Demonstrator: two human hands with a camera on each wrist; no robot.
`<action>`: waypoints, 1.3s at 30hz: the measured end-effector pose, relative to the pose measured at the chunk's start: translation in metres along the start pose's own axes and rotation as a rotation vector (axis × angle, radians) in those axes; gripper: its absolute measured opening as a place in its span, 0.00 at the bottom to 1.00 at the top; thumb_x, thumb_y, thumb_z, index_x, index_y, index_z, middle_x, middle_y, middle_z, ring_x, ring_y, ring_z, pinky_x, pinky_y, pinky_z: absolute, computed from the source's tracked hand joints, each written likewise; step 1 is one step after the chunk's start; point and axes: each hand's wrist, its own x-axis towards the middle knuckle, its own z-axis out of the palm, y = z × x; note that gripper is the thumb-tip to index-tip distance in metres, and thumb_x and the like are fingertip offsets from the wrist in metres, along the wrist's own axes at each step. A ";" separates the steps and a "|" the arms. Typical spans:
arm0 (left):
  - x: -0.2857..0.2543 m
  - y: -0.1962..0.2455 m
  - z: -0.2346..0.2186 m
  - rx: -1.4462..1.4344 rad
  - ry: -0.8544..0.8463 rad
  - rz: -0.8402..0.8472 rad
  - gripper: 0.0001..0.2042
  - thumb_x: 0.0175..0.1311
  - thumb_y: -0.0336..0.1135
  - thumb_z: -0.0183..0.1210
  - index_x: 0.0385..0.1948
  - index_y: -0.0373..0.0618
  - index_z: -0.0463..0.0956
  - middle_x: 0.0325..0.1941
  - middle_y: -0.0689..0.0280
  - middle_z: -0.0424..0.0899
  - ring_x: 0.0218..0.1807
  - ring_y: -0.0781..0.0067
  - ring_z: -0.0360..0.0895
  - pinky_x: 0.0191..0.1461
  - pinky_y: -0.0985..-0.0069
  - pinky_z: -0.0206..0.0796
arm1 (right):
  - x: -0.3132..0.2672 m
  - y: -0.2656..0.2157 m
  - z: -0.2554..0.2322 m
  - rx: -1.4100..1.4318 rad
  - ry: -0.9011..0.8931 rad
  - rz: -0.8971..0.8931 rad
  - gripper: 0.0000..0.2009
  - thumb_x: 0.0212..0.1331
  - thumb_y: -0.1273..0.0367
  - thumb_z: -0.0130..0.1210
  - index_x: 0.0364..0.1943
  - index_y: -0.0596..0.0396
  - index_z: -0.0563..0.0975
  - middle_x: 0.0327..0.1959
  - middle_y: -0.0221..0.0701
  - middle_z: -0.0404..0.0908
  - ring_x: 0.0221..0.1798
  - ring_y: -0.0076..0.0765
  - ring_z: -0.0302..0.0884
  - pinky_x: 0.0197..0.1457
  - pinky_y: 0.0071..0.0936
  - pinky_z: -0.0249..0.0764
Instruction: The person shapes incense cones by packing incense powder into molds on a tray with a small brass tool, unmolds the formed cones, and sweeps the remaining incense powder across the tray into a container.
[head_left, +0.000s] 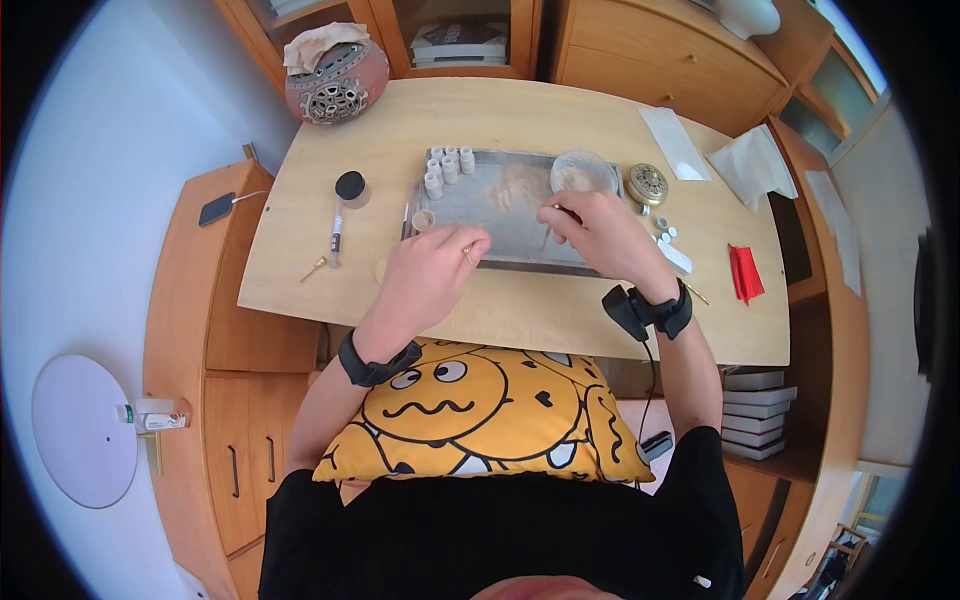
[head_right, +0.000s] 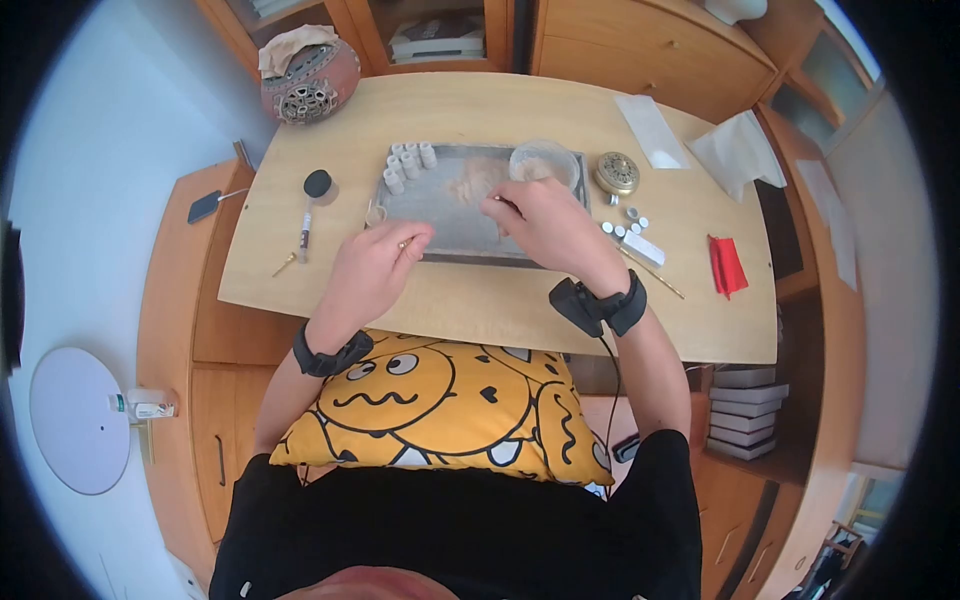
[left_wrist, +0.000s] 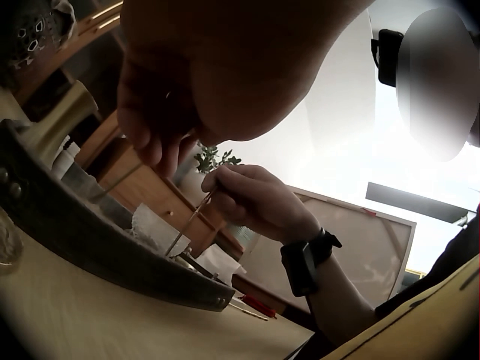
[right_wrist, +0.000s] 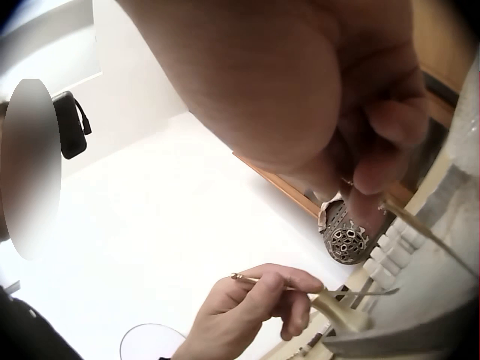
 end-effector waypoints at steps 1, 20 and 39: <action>0.000 0.000 0.000 0.020 -0.010 0.007 0.08 0.72 0.35 0.57 0.42 0.42 0.81 0.35 0.60 0.85 0.35 0.58 0.83 0.38 0.67 0.74 | 0.003 0.002 -0.001 -0.034 -0.013 -0.021 0.12 0.69 0.66 0.54 0.39 0.62 0.83 0.23 0.35 0.83 0.24 0.33 0.78 0.31 0.30 0.72; 0.015 -0.009 -0.002 0.075 -0.037 0.045 0.11 0.51 0.29 0.70 0.35 0.47 0.80 0.35 0.69 0.74 0.35 0.70 0.76 0.33 0.75 0.71 | 0.113 0.021 0.013 -0.079 -0.075 -0.212 0.10 0.69 0.68 0.53 0.41 0.62 0.80 0.34 0.46 0.83 0.38 0.57 0.81 0.44 0.41 0.76; 0.014 -0.007 -0.003 -0.096 0.032 0.049 0.15 0.48 0.25 0.68 0.40 0.40 0.80 0.38 0.63 0.84 0.34 0.64 0.84 0.31 0.75 0.77 | 0.095 0.021 0.008 -0.071 -0.005 -0.065 0.08 0.66 0.69 0.58 0.36 0.62 0.83 0.28 0.41 0.84 0.29 0.49 0.82 0.35 0.35 0.78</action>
